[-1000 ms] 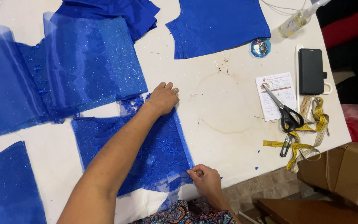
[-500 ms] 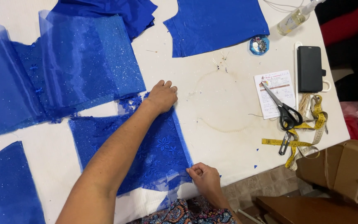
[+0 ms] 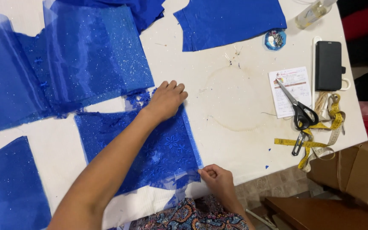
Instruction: The person aligns a piece of blue lace fabric onto a larger blue glittery fabric piece on a white table. They smooth the layers and secure them by inserting pins along the edges and center of the fabric.
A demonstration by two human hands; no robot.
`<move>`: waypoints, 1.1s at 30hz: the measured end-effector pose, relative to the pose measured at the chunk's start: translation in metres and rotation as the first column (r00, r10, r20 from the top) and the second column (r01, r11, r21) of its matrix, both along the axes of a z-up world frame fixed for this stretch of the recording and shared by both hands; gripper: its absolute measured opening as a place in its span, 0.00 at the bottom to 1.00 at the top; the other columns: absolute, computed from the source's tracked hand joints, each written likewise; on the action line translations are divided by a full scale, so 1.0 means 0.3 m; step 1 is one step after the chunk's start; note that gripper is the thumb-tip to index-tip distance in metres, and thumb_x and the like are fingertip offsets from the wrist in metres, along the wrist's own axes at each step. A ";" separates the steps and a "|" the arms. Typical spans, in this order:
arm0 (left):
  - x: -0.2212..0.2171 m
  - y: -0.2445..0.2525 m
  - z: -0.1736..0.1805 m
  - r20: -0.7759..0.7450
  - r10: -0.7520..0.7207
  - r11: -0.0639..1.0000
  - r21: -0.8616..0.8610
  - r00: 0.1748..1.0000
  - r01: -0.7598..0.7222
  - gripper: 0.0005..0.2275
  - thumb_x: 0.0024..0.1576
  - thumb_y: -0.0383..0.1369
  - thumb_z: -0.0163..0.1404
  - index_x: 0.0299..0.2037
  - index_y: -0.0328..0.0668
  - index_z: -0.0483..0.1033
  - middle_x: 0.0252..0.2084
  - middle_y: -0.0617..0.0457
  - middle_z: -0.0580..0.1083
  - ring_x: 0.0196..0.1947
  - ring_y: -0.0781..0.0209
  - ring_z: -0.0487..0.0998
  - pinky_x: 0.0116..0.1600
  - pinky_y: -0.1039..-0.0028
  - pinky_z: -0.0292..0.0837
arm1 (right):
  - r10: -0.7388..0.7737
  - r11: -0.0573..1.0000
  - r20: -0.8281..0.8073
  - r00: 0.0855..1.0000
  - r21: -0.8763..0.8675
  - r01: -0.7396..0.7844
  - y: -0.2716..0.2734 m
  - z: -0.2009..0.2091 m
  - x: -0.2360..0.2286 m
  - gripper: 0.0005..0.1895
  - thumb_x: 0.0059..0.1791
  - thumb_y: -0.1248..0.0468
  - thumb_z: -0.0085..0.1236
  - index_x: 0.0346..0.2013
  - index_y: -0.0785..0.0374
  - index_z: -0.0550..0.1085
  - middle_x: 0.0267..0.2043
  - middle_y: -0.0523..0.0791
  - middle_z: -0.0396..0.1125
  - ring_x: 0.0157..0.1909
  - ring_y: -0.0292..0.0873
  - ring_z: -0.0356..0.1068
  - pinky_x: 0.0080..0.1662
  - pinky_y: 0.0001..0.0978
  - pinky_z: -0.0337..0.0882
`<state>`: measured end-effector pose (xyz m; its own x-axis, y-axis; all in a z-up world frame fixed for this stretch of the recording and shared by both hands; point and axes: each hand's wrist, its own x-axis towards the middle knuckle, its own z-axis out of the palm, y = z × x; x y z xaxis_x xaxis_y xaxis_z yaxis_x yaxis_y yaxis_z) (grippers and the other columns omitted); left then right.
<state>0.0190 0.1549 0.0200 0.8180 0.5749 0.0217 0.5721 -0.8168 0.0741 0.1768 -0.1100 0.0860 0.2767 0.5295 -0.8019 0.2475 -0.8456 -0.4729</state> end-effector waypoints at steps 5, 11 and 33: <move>-0.114 -0.329 0.105 0.249 0.035 0.965 -0.261 0.968 0.033 0.09 0.63 0.29 0.43 0.44 0.39 0.78 0.43 0.46 0.76 0.44 0.48 0.72 0.48 0.59 0.71 | -0.020 0.996 0.053 0.998 0.085 0.015 -0.062 -0.039 0.039 0.07 0.44 0.61 0.69 0.31 0.62 0.84 0.25 0.42 0.75 0.28 0.35 0.67 0.31 0.24 0.70; -0.173 -0.593 -0.036 0.378 0.046 0.947 -0.311 0.925 0.079 0.11 0.62 0.37 0.48 0.51 0.47 0.76 0.60 0.48 0.72 0.62 0.46 0.68 0.67 0.52 0.60 | 0.038 0.996 0.014 0.999 0.083 -0.039 -0.051 -0.043 0.016 0.06 0.45 0.62 0.68 0.31 0.61 0.81 0.24 0.41 0.73 0.27 0.34 0.65 0.30 0.21 0.68; -0.103 -0.652 -0.088 0.384 0.205 0.958 -0.266 0.900 -0.104 0.26 0.56 0.58 0.48 0.51 0.46 0.75 0.62 0.45 0.69 0.66 0.43 0.63 0.69 0.48 0.52 | 0.397 0.686 0.523 0.754 0.377 -0.623 -0.200 -0.180 0.041 0.05 0.49 0.63 0.51 0.36 0.54 0.75 0.34 0.39 0.69 0.32 0.35 0.63 0.30 0.24 0.65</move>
